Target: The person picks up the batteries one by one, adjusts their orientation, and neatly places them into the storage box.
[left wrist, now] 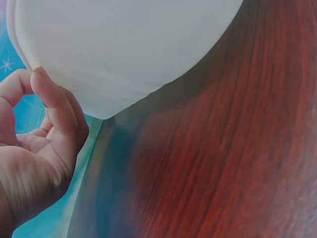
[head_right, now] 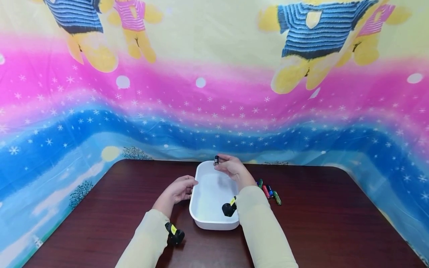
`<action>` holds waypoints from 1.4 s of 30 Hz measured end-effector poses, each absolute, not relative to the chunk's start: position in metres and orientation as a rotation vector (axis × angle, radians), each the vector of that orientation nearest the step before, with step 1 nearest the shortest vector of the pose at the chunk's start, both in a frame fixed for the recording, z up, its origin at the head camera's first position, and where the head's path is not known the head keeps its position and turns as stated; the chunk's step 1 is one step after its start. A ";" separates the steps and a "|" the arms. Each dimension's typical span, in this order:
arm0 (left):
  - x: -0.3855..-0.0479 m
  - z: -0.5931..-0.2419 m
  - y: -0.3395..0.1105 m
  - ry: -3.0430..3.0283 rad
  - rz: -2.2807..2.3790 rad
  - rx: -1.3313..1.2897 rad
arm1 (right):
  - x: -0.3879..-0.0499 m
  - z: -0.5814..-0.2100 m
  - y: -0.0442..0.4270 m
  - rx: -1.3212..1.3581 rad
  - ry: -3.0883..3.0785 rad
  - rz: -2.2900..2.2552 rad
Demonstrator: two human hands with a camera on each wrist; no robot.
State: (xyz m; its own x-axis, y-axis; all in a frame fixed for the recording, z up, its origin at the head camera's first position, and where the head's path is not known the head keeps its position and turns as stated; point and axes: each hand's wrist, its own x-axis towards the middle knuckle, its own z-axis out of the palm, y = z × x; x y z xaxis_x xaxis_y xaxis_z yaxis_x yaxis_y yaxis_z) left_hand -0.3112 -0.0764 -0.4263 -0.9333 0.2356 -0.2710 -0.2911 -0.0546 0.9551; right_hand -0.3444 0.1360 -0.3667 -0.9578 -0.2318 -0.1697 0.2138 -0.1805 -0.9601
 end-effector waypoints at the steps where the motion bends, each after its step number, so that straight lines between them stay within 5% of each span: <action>1: -0.311 -0.426 -0.076 1.873 2.052 -0.060 | -0.345 -0.368 0.134 -0.018 1.801 -2.214; 11: -0.309 -0.425 -0.076 1.853 2.070 -0.061 | -0.345 -0.382 0.119 -0.169 1.796 -2.220; 42: -0.309 -0.424 -0.076 1.836 2.055 -0.041 | -0.354 -0.410 0.101 -0.056 2.326 -1.690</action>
